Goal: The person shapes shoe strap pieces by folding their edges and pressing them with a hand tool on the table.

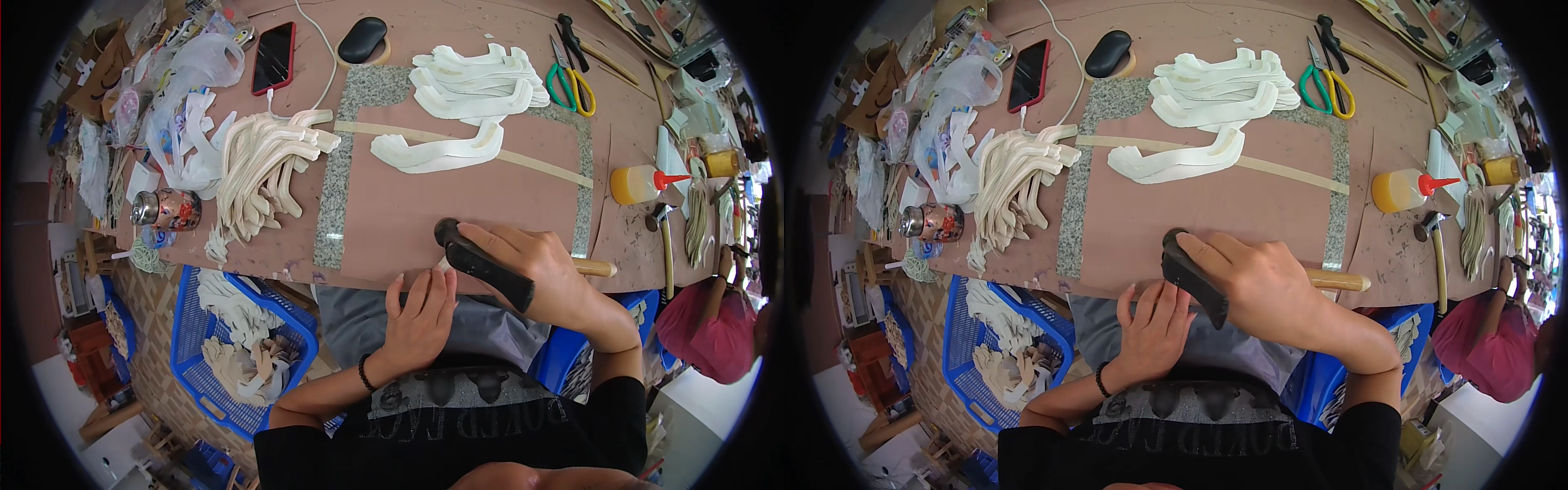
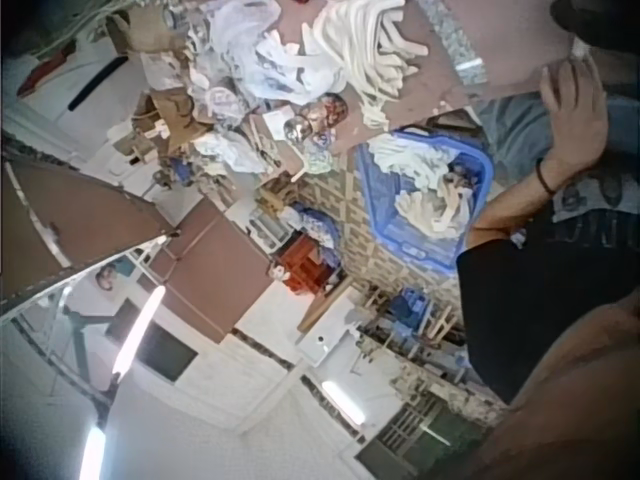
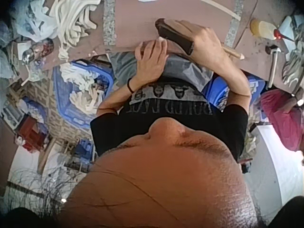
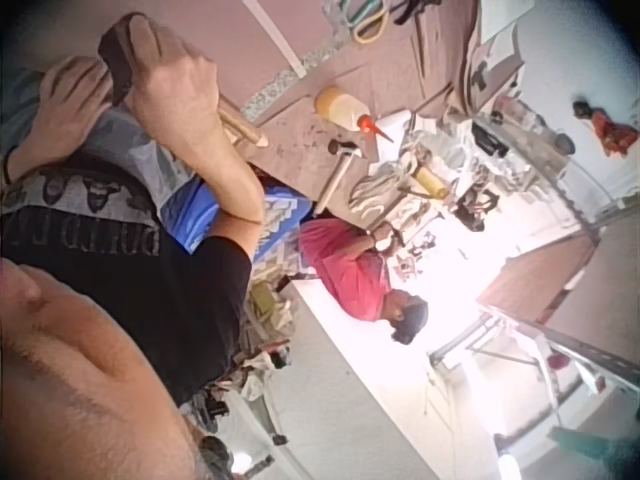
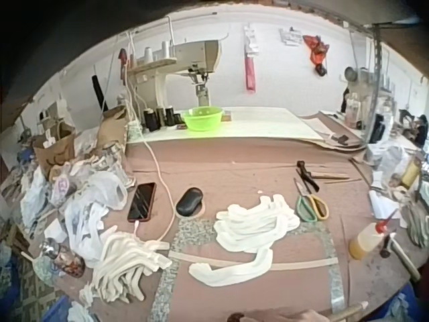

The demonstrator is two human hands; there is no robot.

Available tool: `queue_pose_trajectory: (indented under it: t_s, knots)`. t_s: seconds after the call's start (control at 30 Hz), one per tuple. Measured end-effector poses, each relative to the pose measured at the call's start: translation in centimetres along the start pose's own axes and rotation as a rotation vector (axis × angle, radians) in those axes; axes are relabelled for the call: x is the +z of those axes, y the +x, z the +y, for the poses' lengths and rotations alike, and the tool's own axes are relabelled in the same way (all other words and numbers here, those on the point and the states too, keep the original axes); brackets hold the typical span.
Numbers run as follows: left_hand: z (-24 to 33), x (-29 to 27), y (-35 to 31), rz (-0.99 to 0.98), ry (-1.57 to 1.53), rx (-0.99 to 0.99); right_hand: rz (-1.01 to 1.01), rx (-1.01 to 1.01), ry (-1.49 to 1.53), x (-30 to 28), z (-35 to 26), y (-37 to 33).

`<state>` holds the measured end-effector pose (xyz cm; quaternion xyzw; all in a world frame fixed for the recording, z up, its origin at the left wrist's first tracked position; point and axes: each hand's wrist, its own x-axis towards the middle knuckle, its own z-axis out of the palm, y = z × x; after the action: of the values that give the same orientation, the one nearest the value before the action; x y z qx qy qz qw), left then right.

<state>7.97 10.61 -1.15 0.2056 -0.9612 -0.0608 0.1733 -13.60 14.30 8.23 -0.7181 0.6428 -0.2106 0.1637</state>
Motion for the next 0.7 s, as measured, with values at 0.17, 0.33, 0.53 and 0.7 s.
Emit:
queue_pose_trajectory:
  t_s: [0.17, 0.33, 0.53, 0.7]
  knots:
    - [0.1, 0.1, -0.2, -0.04, -0.031, -0.011, 0.037, -0.104, 0.017, 0.4, 0.2, 0.3]
    - [0.4, 0.6, -0.6, 0.031, -0.049, -0.04, 0.045, -0.048, 0.072, 0.9, 0.0, -0.1]
    - [0.1, 0.6, -0.8, 0.068, -0.049, -0.007, 0.057, -0.029, 0.04, 1.7, 0.1, -0.7]
    - [0.0, 0.0, 0.0, 0.049, -0.063, -0.002, 0.054, 0.026, 0.067, 0.9, 0.1, -1.1]
